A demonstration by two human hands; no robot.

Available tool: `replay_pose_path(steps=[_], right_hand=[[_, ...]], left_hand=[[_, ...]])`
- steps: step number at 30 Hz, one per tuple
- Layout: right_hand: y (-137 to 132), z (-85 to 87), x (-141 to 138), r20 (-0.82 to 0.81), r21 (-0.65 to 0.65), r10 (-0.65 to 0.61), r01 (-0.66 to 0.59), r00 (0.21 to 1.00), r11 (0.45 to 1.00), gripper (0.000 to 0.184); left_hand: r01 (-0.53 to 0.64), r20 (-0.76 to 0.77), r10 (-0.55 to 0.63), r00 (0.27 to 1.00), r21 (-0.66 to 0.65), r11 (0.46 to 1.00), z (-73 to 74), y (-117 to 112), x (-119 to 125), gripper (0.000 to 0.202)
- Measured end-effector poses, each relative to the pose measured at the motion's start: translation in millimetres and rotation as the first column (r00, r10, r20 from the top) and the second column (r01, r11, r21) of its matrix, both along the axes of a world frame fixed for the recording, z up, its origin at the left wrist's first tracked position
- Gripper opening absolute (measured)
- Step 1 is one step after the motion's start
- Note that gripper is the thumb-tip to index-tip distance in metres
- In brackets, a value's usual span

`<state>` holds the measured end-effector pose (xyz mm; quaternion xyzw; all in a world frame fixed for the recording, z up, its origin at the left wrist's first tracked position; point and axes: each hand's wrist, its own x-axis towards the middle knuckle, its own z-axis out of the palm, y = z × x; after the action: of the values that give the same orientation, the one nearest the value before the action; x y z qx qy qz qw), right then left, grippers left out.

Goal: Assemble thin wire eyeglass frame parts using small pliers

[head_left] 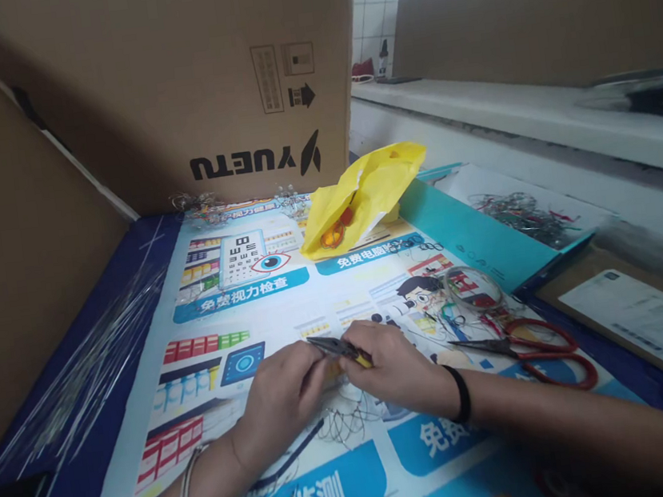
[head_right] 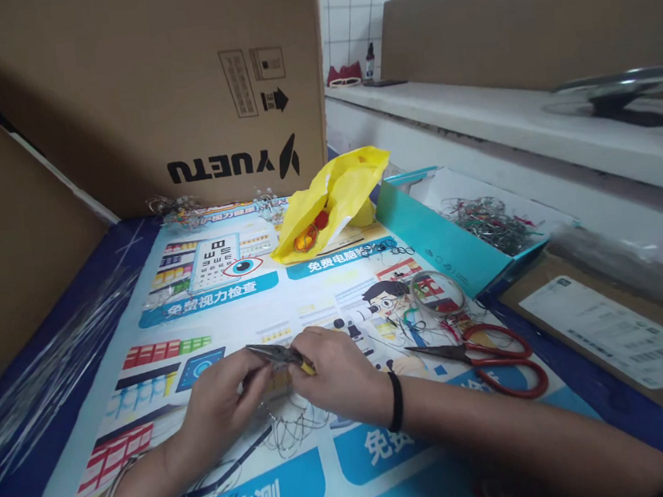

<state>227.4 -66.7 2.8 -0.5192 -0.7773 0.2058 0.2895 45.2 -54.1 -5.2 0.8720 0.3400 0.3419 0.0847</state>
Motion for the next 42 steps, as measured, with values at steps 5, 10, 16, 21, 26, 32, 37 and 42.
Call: replay_pose_path(steps=[5,10,16,21,26,32,37,42], right_hand=[[-1,0.4,-2,-0.007,0.005,-0.012,0.012,1.000,1.000,0.016],[-2,-0.4,-2,0.012,0.011,-0.033,0.033,0.999,0.999,0.016],[-1,0.7,-2,0.003,-0.007,-0.016,0.016,1.000,1.000,0.016],[2,2.7,-1,-0.013,-0.090,-0.026,0.024,1.000,0.996,0.015],[4,0.9,1,-0.043,-0.095,-0.021,0.017,0.999,0.995,0.013],[4,-1.3,0,-0.050,-0.079,0.044,-0.048,0.998,0.996,0.014],[5,0.3,-1,-0.054,-0.161,0.008,-0.016,0.998,0.987,0.016],[5,1.6,0,-0.139,-0.263,-0.032,-0.005,0.990,0.965,0.016]], left_hand=[[0.003,-0.041,-0.003,0.999,-0.008,1.000,-2.0,0,1,0.013],[0.008,-0.071,-0.009,0.997,-0.005,1.000,-4.4,1,2,0.015],[0.039,-0.037,-0.040,0.998,-0.046,0.998,-7.4,2,2,0.013],[0.004,0.036,0.003,0.999,-0.191,0.982,-2.3,3,0,0.013],[0.008,0.097,0.021,0.995,-0.287,0.958,-1.0,4,-3,0.012],[0.043,0.153,0.011,0.988,-0.341,0.939,-2.2,5,-2,0.008],[0.083,0.180,-0.003,0.984,-0.439,0.894,3.7,6,0,0.009],[0.102,0.165,-0.040,0.985,-0.387,0.916,8.9,6,2,0.007]])
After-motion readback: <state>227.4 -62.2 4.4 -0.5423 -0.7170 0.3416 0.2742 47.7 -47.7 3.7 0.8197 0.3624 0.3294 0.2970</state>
